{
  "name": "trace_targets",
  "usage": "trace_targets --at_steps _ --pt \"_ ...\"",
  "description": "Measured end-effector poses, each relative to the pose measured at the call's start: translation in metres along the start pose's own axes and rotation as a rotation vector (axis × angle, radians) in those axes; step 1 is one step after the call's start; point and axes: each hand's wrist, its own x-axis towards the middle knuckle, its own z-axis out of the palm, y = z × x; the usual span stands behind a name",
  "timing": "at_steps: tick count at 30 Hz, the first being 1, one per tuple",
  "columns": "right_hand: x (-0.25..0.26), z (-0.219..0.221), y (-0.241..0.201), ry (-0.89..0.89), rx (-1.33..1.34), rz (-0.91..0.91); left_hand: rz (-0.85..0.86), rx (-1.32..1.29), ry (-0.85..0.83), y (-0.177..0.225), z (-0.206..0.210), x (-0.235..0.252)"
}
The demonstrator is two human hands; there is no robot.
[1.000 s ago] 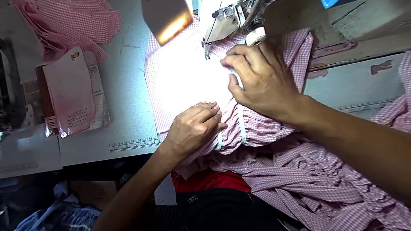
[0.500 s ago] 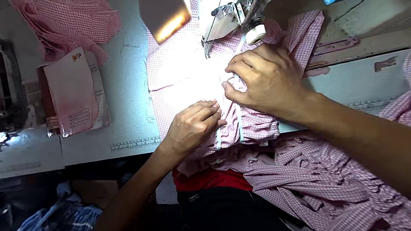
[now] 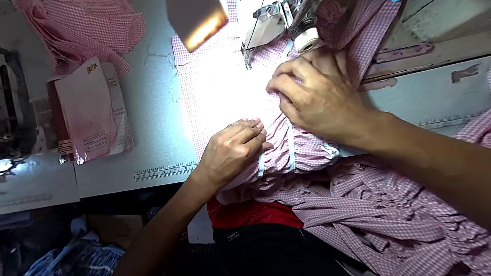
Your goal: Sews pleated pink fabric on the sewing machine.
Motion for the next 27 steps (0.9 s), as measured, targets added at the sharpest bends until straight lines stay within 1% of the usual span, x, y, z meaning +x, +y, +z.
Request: trace_targets --at_steps 2,5,7,11,12,15,17,21,22,25,27 --pt "-0.0010 0.0008 0.0024 -0.008 -0.007 -0.014 -0.002 0.005 -0.008 0.0008 -0.0013 0.0002" --pt "0.0014 -0.0022 0.0018 -0.059 -0.065 0.056 -0.005 -0.004 0.003 0.0012 -0.0015 0.0003" --pt "0.0026 -0.0036 -0.0004 -0.074 -0.050 0.071 -0.002 -0.005 0.003 0.0012 -0.0018 0.0001" --pt "0.0011 -0.0033 -0.0015 -0.040 -0.015 -0.036 0.009 -0.003 0.004 0.0006 -0.0014 -0.0009" --pt "0.0002 -0.0031 -0.0008 -0.043 -0.024 -0.035 0.011 -0.004 0.008 0.0006 -0.0009 -0.0011" --pt "0.0009 -0.0051 0.0004 -0.066 -0.055 0.040 0.011 0.002 0.014 -0.0004 -0.0002 -0.0019" --pt "0.0002 -0.0054 -0.0008 -0.073 -0.043 0.059 0.018 0.001 0.011 -0.0005 -0.0003 -0.0019" --pt "-0.0013 -0.0032 -0.0012 -0.055 -0.021 -0.030 0.025 0.006 0.013 0.0003 0.0009 -0.0024" --pt "-0.0015 -0.0034 -0.0002 -0.056 -0.033 -0.029 0.025 0.004 0.014 0.0005 0.0009 -0.0023" --pt "-0.0008 -0.0042 -0.0014 -0.067 -0.075 0.045 0.021 -0.006 0.022 0.0010 0.0006 -0.0021" --pt "-0.0016 -0.0023 -0.0020 -0.066 -0.052 0.060 0.023 -0.008 0.015 0.0005 0.0005 -0.0017"
